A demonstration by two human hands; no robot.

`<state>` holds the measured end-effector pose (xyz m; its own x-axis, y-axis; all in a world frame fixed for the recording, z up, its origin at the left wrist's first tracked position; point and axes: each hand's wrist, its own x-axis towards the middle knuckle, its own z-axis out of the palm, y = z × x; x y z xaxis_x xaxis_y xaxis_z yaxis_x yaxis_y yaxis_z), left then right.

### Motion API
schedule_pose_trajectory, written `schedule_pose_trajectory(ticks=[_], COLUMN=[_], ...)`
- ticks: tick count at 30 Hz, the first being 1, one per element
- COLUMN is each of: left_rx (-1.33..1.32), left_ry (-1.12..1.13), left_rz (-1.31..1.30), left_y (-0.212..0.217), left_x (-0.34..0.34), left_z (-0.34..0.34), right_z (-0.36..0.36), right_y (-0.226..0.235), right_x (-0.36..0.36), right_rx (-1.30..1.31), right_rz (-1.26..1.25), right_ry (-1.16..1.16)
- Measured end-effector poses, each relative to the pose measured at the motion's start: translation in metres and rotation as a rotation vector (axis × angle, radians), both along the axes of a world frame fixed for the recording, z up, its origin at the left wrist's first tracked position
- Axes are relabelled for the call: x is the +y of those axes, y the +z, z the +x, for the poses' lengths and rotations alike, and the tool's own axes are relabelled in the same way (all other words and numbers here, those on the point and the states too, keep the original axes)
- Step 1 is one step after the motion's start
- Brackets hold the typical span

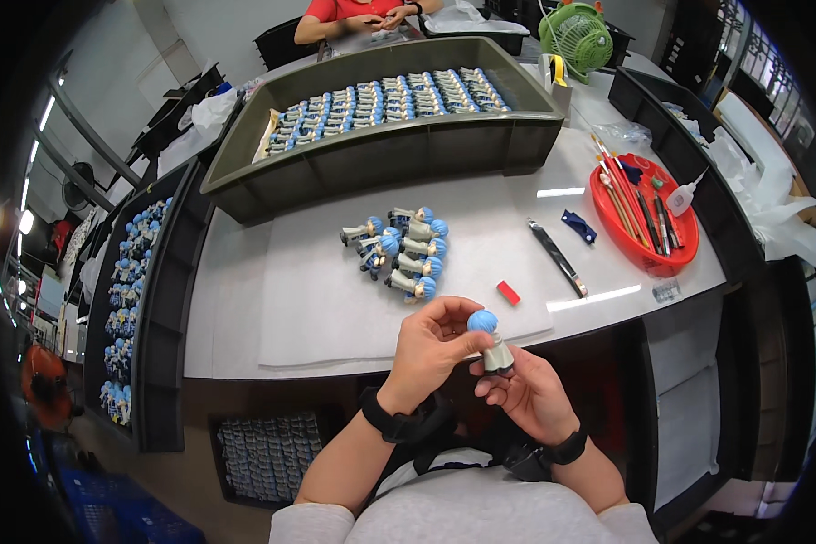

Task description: The person assembles small blue and white toy figures at a workbench. They pick up individual figures, attach small parts, and place the completed figures into a tray. The process is repeated for multiple figures.

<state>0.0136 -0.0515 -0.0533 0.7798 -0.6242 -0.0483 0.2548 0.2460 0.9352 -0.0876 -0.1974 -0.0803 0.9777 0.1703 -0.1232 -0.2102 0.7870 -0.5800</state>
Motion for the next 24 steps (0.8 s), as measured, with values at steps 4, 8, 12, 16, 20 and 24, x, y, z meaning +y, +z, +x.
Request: schedule_pose_trajectory(ticks=[4, 8, 12, 16, 20, 24], left_rx=[0.030, 0.070, 0.102, 0.119, 0.119, 0.129], left_ry=[0.023, 0.025, 0.034, 0.023, 0.023, -0.021], left_rz=[-0.041, -0.002, -0.011, -0.094, -0.100, -0.143], left_y=[-0.022, -0.025, -0.025, -0.031, -0.031, -0.029], left_x=[0.011, 0.014, 0.013, 0.015, 0.017, 0.015], left_z=[0.003, 0.000, -0.003, -0.001, -0.002, -0.002], right_z=[0.002, 0.002, 0.002, 0.003, 0.001, -0.001], right_y=[0.004, 0.008, -0.009, -0.007, -0.001, -0.007], right_x=[0.008, 0.013, 0.018, 0.021, 0.014, 0.010], right_rx=[0.131, 0.103, -0.144, -0.061, 0.092, 0.020], right_rz=[-0.084, -0.387, -0.664, -0.559, -0.265, -0.441], right_ry=[-0.095, -0.259, -0.465, -0.432, -0.242, -0.337])
